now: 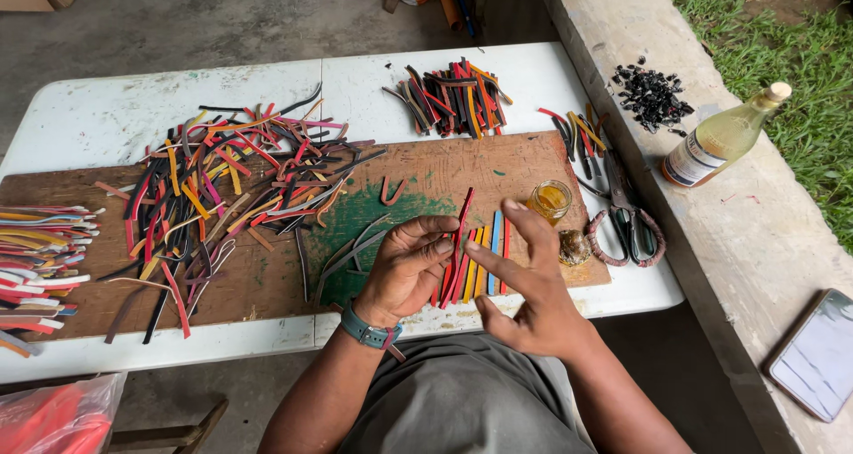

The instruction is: The person sorts colorful cable strips on a wooden board, picking up individual strips, inspecting them, and placing them into a growing stack. The person repeatedly handles the strips one at a time, aligning them by color and length.

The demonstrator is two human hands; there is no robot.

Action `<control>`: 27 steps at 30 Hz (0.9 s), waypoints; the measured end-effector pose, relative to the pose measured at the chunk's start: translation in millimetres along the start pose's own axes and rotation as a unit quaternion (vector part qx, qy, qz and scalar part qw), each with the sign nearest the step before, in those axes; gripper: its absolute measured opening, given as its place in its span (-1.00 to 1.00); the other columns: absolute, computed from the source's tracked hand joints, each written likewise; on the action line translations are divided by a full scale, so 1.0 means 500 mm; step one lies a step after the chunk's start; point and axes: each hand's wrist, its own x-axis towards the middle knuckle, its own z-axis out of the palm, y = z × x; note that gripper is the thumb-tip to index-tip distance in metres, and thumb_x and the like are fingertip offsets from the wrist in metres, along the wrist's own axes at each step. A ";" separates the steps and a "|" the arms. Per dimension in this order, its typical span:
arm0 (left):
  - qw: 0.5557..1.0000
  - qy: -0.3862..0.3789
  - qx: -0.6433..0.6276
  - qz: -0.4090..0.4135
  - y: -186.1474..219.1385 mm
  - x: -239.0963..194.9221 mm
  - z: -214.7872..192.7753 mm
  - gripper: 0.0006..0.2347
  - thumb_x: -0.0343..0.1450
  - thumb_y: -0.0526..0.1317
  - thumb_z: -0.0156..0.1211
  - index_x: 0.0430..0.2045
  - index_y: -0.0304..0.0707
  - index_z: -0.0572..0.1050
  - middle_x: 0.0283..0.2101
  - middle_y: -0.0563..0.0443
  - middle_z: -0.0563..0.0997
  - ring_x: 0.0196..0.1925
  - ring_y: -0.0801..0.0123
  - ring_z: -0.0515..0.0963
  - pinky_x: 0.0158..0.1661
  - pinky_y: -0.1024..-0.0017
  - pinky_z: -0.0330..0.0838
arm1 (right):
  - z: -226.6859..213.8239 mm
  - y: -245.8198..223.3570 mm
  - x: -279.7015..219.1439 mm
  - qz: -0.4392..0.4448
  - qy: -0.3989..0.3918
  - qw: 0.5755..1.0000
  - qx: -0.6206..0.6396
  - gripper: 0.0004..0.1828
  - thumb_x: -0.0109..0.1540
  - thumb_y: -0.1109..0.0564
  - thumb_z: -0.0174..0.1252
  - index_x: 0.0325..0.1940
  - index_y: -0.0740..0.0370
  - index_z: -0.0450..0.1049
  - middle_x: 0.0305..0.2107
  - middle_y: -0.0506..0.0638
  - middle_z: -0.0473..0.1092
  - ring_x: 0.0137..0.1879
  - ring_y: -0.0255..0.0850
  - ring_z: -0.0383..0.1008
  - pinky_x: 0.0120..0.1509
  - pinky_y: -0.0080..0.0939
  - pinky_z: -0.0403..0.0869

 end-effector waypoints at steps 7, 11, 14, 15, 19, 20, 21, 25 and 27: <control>0.999 -0.017 -0.011 0.026 -0.001 -0.004 -0.008 -0.80 0.49 -0.53 0.19 -0.02 -0.43 0.56 -0.03 -0.11 0.66 0.03 0.36 0.63 0.11 0.44 0.52 | 0.005 0.002 0.008 -0.003 0.022 0.999 -0.032 -0.43 0.01 0.05 0.27 0.12 0.10 0.60 0.34 0.28 0.13 0.51 0.26 0.06 0.59 0.25 0.06; 0.999 0.004 0.004 0.042 0.003 0.001 -0.005 -0.80 0.49 -0.53 0.21 -0.02 -0.45 0.55 0.01 -0.12 0.64 0.08 0.36 0.62 0.16 0.43 0.50 | 0.004 0.008 -0.006 -0.017 0.003 1.000 -0.013 -0.51 0.03 0.04 0.29 0.07 -0.04 0.62 0.39 0.16 0.17 0.56 0.16 0.06 0.65 0.18 0.07; 0.998 -0.007 0.039 0.050 0.018 -0.009 0.008 -0.72 0.43 -0.53 0.26 0.02 -0.43 0.52 0.06 -0.10 0.61 0.13 0.37 0.60 0.19 0.41 0.51 | 0.009 0.009 -0.016 0.040 0.010 0.992 0.118 -0.48 0.11 -0.02 0.28 0.18 -0.01 0.53 0.48 0.12 0.11 0.67 0.09 0.03 0.73 0.16 0.04; 0.997 -0.019 0.052 0.048 0.022 -0.015 0.014 -0.69 0.40 -0.53 0.27 0.04 -0.42 0.51 0.07 -0.08 0.60 0.15 0.39 0.60 0.19 0.40 0.51 | 0.012 0.009 -0.020 0.070 -0.002 0.978 0.194 -0.39 0.13 -0.04 0.26 0.28 0.07 0.49 0.50 0.17 0.06 0.68 0.11 -0.02 0.71 0.17 0.01; 0.995 -0.033 0.077 0.050 0.031 -0.021 0.043 -0.62 0.41 -0.51 0.28 0.14 -0.45 0.45 0.13 -0.09 0.54 0.10 0.36 0.59 0.16 0.39 0.53 | 0.021 0.007 -0.025 0.110 -0.048 0.934 0.336 -0.24 0.17 -0.08 0.23 0.43 0.23 0.39 0.58 0.25 -0.08 0.74 0.13 -0.18 0.72 0.18 -0.15; 0.995 -0.033 0.083 0.053 0.033 -0.022 0.049 -0.61 0.42 -0.51 0.28 0.17 -0.47 0.43 0.15 -0.09 0.53 0.09 0.38 0.59 0.15 0.40 0.53 | 0.023 0.007 -0.024 0.112 -0.049 0.935 0.334 -0.24 0.16 -0.07 0.23 0.43 0.22 0.39 0.58 0.27 -0.08 0.74 0.15 -0.18 0.72 0.19 -0.15; 0.994 -0.034 0.090 0.056 0.035 -0.021 0.053 -0.59 0.42 -0.52 0.28 0.19 -0.48 0.41 0.17 -0.10 0.52 0.09 0.39 0.58 0.15 0.40 0.53 | 0.023 0.007 -0.022 0.115 -0.050 0.935 0.331 -0.24 0.16 -0.07 0.22 0.44 0.21 0.39 0.58 0.28 -0.08 0.73 0.16 -0.18 0.72 0.20 -0.16; 0.991 -0.030 0.111 0.068 0.040 -0.018 0.062 -0.52 0.41 -0.50 0.30 0.26 -0.49 0.35 0.27 -0.13 0.42 0.12 0.42 0.54 0.12 0.42 0.53 | 0.018 0.005 -0.018 0.114 -0.058 0.963 0.236 -0.22 0.07 -0.03 0.23 0.41 0.11 0.41 0.55 0.31 -0.06 0.71 0.19 -0.16 0.68 0.22 -0.10; 0.990 -0.028 0.122 0.069 0.042 -0.018 0.064 -0.48 0.40 -0.49 0.30 0.29 -0.51 0.31 0.32 -0.14 0.36 0.15 0.41 0.52 0.12 0.41 0.54 | 0.016 0.001 -0.018 0.089 -0.048 0.983 0.155 -0.24 0.07 0.00 0.23 0.40 0.06 0.42 0.53 0.32 -0.03 0.70 0.22 -0.12 0.69 0.24 -0.05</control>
